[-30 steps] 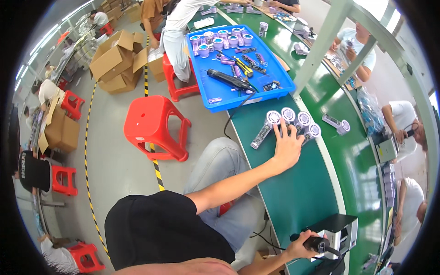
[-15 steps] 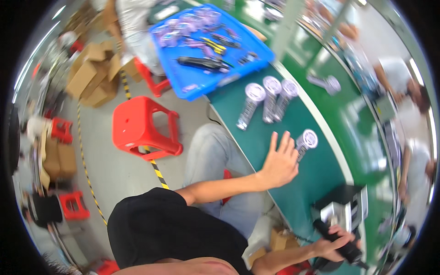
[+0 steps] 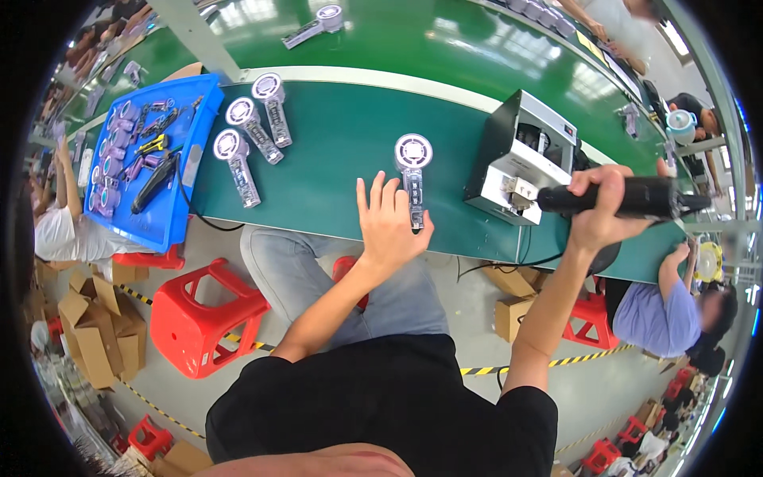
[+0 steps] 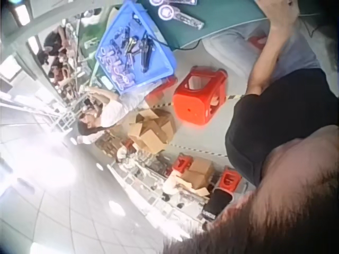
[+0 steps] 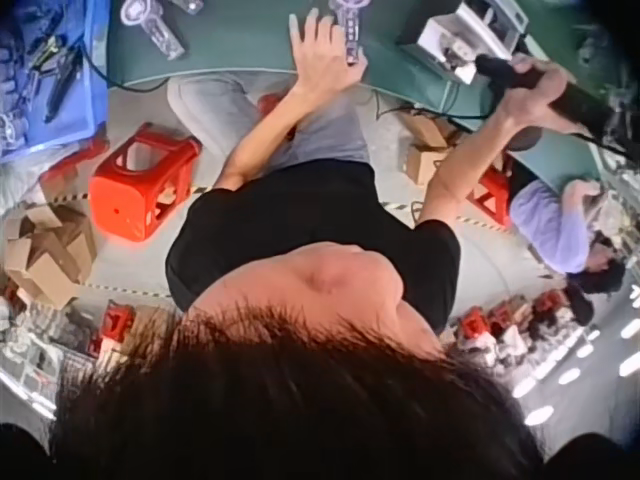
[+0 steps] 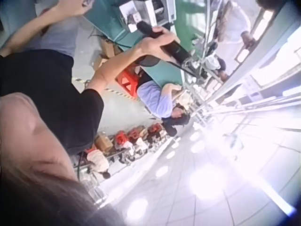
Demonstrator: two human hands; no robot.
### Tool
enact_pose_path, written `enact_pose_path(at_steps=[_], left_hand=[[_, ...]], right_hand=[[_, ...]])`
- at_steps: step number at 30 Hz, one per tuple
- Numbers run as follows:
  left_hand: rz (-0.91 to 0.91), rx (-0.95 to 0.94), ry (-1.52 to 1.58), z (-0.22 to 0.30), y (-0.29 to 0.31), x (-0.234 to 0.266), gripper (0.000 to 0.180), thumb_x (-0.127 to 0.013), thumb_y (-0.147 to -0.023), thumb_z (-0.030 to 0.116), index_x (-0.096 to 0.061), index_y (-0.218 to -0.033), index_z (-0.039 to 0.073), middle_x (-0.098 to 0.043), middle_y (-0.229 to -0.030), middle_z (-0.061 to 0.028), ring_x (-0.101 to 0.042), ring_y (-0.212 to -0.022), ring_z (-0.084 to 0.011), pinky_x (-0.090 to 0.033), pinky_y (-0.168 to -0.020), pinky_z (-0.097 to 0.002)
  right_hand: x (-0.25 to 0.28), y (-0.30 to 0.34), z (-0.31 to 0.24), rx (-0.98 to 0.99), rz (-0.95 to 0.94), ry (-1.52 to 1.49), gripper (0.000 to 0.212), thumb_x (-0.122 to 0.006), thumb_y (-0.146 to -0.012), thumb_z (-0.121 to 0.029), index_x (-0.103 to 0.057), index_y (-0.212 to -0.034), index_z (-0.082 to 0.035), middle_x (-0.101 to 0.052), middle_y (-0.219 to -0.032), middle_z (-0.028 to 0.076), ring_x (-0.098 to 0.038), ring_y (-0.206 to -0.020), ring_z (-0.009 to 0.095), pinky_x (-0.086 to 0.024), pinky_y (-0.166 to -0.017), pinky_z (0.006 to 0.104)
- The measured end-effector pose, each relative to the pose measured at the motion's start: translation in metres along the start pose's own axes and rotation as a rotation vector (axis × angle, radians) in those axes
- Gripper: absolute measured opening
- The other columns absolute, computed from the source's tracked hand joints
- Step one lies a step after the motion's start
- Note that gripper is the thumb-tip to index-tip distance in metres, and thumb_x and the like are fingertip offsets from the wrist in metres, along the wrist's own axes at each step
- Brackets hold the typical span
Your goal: Assemble small handheld electronic fans on a factory production line using an electric screwdriver.
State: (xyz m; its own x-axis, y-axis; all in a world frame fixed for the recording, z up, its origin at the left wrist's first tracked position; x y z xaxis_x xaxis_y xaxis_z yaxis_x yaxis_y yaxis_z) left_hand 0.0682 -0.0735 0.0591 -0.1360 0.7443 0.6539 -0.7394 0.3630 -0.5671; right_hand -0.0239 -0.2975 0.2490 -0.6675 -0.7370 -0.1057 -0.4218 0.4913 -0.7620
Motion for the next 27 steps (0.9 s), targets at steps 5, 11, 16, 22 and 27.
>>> enact_pose_path(at_steps=[5, 11, 16, 22, 27], left_hand=[[-0.019, -0.034, 0.055, 0.007, 0.000, 0.001, 0.037, -0.069, -0.066, 0.027, -0.056, -0.083, -0.003, -0.058, -0.103, -0.0223, -0.050, -0.114, -0.0408, -0.027, -0.103, -0.0634], [0.006, -0.031, 0.116, -0.003, 0.006, 0.005, 0.040, -0.070, -0.069, 0.027, -0.057, -0.092, -0.004, -0.057, -0.111, -0.0233, -0.051, -0.114, -0.0410, -0.030, -0.103, -0.0610], [0.035, -0.227, 0.121, 0.008, 0.009, 0.006, 0.048, -0.065, -0.075, 0.014, -0.058, -0.119, -0.003, -0.054, -0.127, -0.0213, -0.053, -0.114, -0.0387, -0.040, -0.100, -0.0520], [-0.003, -0.249, 0.082, 0.012, 0.012, -0.006, 0.041, -0.065, -0.072, 0.008, -0.062, -0.112, -0.005, -0.060, -0.118, -0.0211, -0.059, -0.105, -0.0357, -0.044, -0.097, -0.0488], [0.001, -0.253, 0.086, 0.016, 0.010, -0.009, 0.038, -0.065, -0.071, 0.007, -0.063, -0.107, -0.007, -0.060, -0.114, -0.0232, -0.060, -0.098, -0.0365, -0.047, -0.093, -0.0482]], right_hand=[[-0.006, 0.009, 0.017, -0.064, -0.043, -0.039, 0.074, -0.061, -0.088, -0.008, -0.013, -0.144, -0.009, -0.056, -0.072, 0.014, -0.051, -0.047, 0.019, -0.048, -0.046, 0.0354], [-0.017, 0.010, 0.032, -0.077, -0.144, -0.019, 0.084, -0.064, -0.091, -0.031, -0.002, -0.148, -0.028, -0.054, -0.083, 0.014, -0.050, -0.047, 0.018, -0.046, -0.045, 0.0330], [-0.015, 0.015, 0.046, -0.154, -0.090, -0.070, 0.091, -0.069, -0.088, -0.029, 0.001, -0.148, -0.030, -0.056, -0.079, 0.013, -0.049, -0.045, 0.018, -0.048, -0.045, 0.0330], [-0.019, 0.017, 0.020, -0.135, -0.067, 0.032, 0.087, -0.056, -0.093, -0.008, 0.006, -0.148, -0.034, -0.055, -0.079, 0.015, -0.052, -0.046, 0.019, -0.048, -0.044, 0.0352], [-0.010, 0.009, 0.020, -0.066, -0.065, 0.063, 0.085, -0.054, -0.092, -0.008, 0.005, -0.147, -0.036, -0.055, -0.078, 0.013, -0.052, -0.047, 0.020, -0.048, -0.044, 0.0365]])
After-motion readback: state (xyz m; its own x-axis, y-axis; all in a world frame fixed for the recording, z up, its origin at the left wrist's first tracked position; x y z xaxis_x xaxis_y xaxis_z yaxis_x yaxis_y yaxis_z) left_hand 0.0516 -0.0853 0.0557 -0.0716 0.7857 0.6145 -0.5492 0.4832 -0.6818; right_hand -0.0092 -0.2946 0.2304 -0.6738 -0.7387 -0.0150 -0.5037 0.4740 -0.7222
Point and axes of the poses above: each hand's wrist, its own y-axis away from the middle knuckle, its own x-axis out of the back of the hand, z = x × y, the point moved 10 cm from there along -y, towards the middle knuckle
